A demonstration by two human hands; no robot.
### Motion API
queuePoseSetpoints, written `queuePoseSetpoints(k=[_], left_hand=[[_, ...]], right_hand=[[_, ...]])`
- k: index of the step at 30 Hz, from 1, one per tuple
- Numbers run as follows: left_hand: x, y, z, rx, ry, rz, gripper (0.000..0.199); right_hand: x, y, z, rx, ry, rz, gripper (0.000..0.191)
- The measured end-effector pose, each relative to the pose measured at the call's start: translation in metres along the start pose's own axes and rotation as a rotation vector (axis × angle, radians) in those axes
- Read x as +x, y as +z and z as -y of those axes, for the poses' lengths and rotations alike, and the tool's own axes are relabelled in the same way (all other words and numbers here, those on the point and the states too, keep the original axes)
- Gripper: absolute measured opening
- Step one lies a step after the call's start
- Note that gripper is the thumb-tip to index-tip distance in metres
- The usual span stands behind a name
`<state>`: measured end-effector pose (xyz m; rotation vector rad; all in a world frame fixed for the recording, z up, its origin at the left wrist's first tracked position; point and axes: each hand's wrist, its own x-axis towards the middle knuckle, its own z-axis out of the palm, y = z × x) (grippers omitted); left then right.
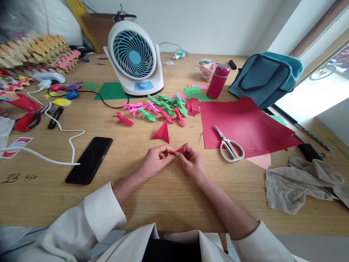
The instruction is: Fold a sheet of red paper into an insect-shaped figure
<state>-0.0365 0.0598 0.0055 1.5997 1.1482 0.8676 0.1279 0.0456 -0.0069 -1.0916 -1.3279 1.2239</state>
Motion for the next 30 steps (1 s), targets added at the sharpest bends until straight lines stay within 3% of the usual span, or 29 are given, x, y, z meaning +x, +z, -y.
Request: queuePoseSetpoints(k=[12,18,30], left_hand=[[-0.002,-0.004,-0.001,0.172,0.018,0.011,0.023],[-0.002,-0.006,-0.002,0.224,0.112,0.017,0.021],[0.000,-0.006,0.000,0.255,0.224,0.000,0.016]], right_hand=[[0.000,-0.002,-0.008,0.025,0.086,0.081,0.030],[-0.001,-0.002,-0.001,-0.066,0.095,0.066,0.031],[-0.002,0.002,0.007,-0.174,-0.010,0.049,0.024]])
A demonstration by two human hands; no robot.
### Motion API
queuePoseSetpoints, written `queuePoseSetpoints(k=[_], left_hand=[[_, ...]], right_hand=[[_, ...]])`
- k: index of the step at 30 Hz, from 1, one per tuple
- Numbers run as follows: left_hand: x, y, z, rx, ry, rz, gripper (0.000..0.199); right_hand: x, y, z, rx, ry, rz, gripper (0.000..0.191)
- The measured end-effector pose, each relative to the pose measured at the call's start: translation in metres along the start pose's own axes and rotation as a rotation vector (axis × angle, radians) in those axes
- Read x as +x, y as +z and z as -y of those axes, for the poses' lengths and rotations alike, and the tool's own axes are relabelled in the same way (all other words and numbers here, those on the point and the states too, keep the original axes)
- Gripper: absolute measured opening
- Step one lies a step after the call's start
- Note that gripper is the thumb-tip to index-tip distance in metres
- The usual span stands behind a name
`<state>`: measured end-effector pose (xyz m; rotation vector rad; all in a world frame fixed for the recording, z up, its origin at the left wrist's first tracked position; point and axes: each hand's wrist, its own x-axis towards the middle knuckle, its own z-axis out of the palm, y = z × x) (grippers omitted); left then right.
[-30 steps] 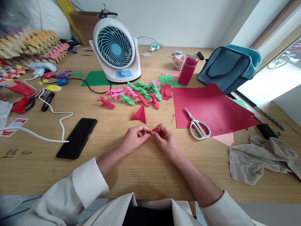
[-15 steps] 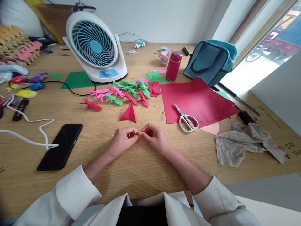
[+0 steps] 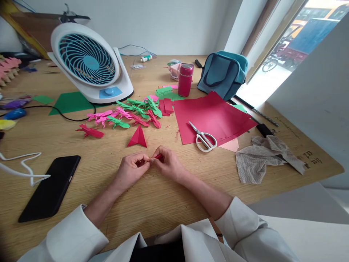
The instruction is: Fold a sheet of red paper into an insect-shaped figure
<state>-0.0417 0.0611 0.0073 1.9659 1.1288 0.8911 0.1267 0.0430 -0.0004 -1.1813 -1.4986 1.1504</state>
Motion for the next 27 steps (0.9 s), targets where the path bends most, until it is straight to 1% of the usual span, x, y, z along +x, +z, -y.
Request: queuePoseSetpoints(k=[2,8,11,13,15,19,20,24,27], left_hand=[[0.000,0.002,0.001,0.010,-0.011,-0.001,0.015],[0.000,0.004,0.002,-0.017,-0.093,-0.023,0.020],[-0.001,0.003,0.002,-0.002,-0.095,-0.020,0.016],[-0.002,0.003,0.003,0.019,-0.079,-0.015,0.012],[-0.002,0.003,0.004,0.049,-0.052,-0.018,0.011],[-0.004,0.006,0.008,0.095,-0.009,-0.027,0.012],[-0.004,0.006,0.009,0.097,0.002,-0.028,0.013],[-0.005,0.007,0.011,0.098,0.037,-0.043,0.015],[-0.004,0.007,0.010,0.088,0.025,-0.024,0.015]], right_hand=[[0.001,0.000,-0.002,0.028,0.015,0.001,0.026],[0.006,0.000,-0.008,0.224,0.146,0.034,0.032],[0.005,0.000,-0.008,0.233,0.156,0.054,0.029],[0.004,-0.001,-0.005,0.175,0.129,0.059,0.023],[0.002,-0.003,-0.002,0.072,0.077,0.047,0.015],[-0.001,-0.004,0.004,-0.083,-0.013,0.028,0.002],[-0.001,-0.003,0.005,-0.108,-0.029,0.028,0.002],[-0.003,-0.001,0.008,-0.237,-0.110,0.012,0.010],[-0.003,0.000,0.007,-0.265,-0.128,0.006,0.011]])
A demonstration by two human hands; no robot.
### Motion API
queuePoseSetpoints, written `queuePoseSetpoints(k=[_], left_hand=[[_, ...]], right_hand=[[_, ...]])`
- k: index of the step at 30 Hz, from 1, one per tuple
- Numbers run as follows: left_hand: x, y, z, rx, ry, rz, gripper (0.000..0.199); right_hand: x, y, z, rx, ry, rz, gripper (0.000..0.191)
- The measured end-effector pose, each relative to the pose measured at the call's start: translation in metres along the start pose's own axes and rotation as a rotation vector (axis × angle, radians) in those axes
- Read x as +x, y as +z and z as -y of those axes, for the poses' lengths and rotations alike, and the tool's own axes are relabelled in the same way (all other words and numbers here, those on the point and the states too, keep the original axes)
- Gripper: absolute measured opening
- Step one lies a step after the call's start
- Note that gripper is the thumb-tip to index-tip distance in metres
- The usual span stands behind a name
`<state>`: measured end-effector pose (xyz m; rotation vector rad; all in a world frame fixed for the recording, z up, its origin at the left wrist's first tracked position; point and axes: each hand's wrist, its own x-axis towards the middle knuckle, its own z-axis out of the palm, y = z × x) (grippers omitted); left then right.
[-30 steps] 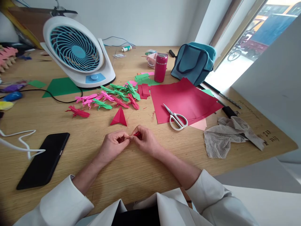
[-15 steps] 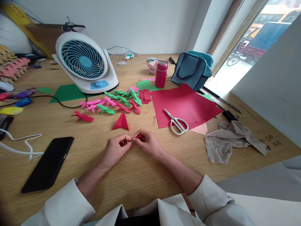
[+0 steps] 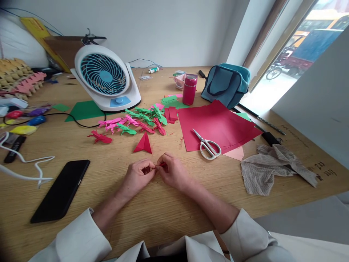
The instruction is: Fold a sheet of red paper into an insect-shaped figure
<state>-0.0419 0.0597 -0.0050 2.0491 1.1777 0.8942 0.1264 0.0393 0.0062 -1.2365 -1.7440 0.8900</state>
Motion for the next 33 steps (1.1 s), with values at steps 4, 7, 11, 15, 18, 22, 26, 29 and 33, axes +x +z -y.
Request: queuePoseSetpoints(k=[4,7,11,15,18,22,26,29,33], left_hand=[[0.001,-0.001,-0.003,-0.096,-0.127,0.068,0.013],[0.003,-0.004,-0.004,-0.180,-0.220,0.091,0.016],[0.005,-0.007,-0.004,-0.219,-0.279,0.083,0.019],[0.006,-0.007,-0.004,-0.301,-0.293,0.076,0.016],[0.005,-0.004,-0.004,-0.358,-0.275,0.014,0.013],[0.003,-0.003,-0.005,-0.360,-0.236,-0.018,0.016],[0.003,-0.003,-0.005,-0.356,-0.255,-0.027,0.013],[0.003,-0.003,-0.004,-0.320,-0.275,0.004,0.012],[0.000,-0.003,-0.006,-0.168,-0.295,0.106,0.006]], right_hand=[[0.001,-0.002,-0.007,0.127,0.127,0.029,0.003],[0.004,-0.004,-0.014,0.341,0.215,0.036,0.022],[0.008,-0.007,-0.016,0.548,0.299,-0.006,0.038],[0.009,-0.006,-0.015,0.530,0.344,-0.089,0.044],[0.009,-0.005,-0.014,0.511,0.339,-0.128,0.045],[0.008,-0.005,-0.015,0.501,0.310,-0.173,0.042],[0.007,-0.006,-0.019,0.452,0.268,-0.164,0.037],[0.003,-0.013,-0.018,0.272,0.186,-0.075,0.025],[-0.003,-0.024,-0.008,-0.184,0.121,0.106,0.006]])
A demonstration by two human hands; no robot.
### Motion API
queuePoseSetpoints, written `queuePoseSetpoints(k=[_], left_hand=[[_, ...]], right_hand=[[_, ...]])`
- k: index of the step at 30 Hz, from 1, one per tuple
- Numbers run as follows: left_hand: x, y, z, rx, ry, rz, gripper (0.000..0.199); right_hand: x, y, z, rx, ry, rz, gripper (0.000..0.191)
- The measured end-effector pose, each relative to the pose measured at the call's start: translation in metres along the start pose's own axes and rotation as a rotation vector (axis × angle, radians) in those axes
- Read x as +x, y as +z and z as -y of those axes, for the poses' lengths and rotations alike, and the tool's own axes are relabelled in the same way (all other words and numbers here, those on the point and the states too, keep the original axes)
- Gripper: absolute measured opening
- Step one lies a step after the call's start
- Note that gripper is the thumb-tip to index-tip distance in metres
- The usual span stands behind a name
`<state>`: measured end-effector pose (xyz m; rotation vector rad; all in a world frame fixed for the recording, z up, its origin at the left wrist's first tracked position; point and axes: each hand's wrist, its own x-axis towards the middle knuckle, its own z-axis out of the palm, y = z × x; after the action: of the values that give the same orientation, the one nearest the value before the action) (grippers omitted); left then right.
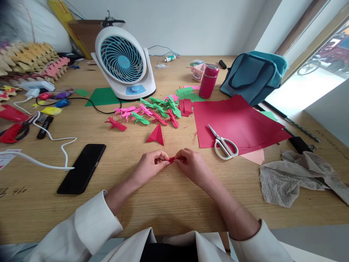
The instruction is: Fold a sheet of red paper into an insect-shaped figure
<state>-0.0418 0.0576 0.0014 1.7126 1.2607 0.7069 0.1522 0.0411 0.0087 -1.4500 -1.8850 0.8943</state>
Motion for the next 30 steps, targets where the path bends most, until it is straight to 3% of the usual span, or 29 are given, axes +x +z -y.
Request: queuePoseSetpoints(k=[6,17,23,30], left_hand=[[-0.010,0.003,-0.003,0.273,0.133,0.085,0.008],[-0.013,0.009,-0.004,0.437,0.360,0.060,0.014],[-0.016,0.009,-0.004,0.541,0.471,-0.023,0.017],[-0.025,-0.007,0.001,0.821,0.732,0.082,0.027]], right_hand=[[-0.006,-0.006,0.011,-0.288,0.050,0.135,0.012],[0.004,-0.007,0.008,-0.319,0.110,0.182,0.006],[0.012,-0.008,0.009,-0.376,0.137,0.210,0.012],[0.024,-0.014,0.018,-0.472,0.174,0.325,0.012]])
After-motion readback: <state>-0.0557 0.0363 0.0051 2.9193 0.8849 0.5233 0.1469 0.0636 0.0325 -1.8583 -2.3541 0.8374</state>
